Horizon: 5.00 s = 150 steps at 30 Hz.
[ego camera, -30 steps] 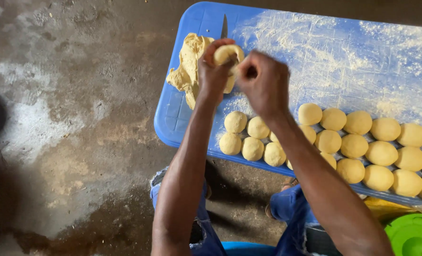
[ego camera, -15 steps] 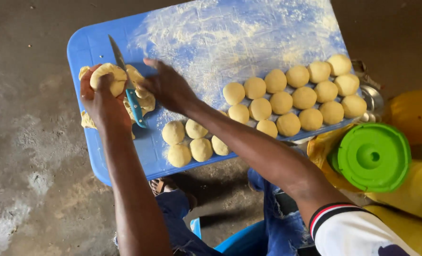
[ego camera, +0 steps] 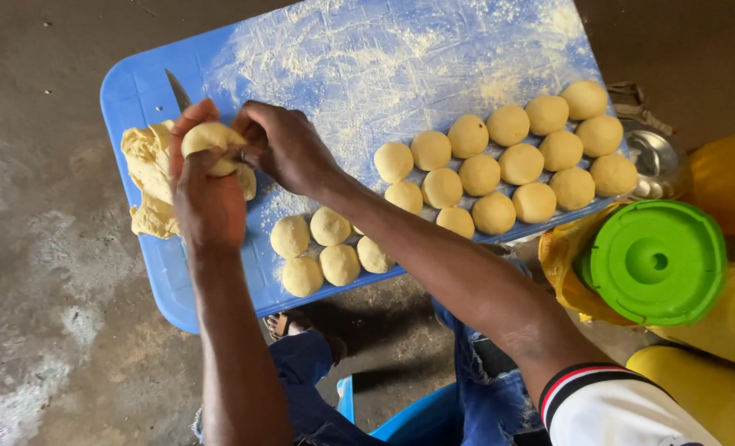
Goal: The person cuts small pieces from a large mass of yellow dough using a knife and rolls each piece into a ball by hand. The finished dough balls are placed in rows on a blue tray.
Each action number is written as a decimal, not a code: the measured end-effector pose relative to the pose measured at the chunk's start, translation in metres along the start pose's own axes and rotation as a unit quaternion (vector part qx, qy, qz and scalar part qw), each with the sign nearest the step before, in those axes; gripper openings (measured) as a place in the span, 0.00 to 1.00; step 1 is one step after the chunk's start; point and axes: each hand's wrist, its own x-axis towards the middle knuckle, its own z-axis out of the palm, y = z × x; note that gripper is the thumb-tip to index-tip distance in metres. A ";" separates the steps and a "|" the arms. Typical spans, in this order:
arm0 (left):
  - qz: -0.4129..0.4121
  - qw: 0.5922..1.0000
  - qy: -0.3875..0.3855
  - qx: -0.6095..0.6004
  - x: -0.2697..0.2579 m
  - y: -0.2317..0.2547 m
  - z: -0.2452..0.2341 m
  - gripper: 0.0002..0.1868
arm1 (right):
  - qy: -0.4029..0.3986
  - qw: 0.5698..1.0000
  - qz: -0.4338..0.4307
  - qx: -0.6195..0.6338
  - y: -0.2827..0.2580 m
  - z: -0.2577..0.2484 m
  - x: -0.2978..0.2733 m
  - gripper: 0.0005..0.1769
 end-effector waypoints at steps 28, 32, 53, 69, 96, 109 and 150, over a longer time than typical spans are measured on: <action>0.120 0.951 -0.013 0.285 0.013 -0.027 -0.025 0.23 | -0.024 0.998 -0.060 -0.028 -0.003 -0.020 0.010 0.18; 0.088 0.981 -0.044 0.167 0.012 -0.027 -0.022 0.24 | -0.017 0.999 -0.021 -0.020 -0.004 -0.020 0.009 0.17; -0.010 0.968 -0.013 0.252 0.016 -0.024 -0.037 0.28 | -0.049 0.996 0.006 -0.077 -0.010 -0.030 -0.001 0.22; 0.059 0.837 -0.099 0.534 -0.021 -0.134 0.013 0.17 | 0.077 0.987 -0.125 -0.071 0.008 -0.095 0.004 0.05; 0.054 0.843 0.006 0.535 0.002 -0.023 -0.036 0.10 | -0.025 0.995 0.045 -0.089 0.038 -0.006 0.013 0.10; 0.099 0.720 -0.006 0.687 0.004 -0.004 -0.092 0.43 | -0.025 0.989 0.145 -0.006 0.066 0.045 0.031 0.25; -0.035 0.768 0.114 0.629 0.040 0.028 -0.187 0.23 | -0.129 0.936 -0.132 -0.300 0.004 0.103 -0.041 0.44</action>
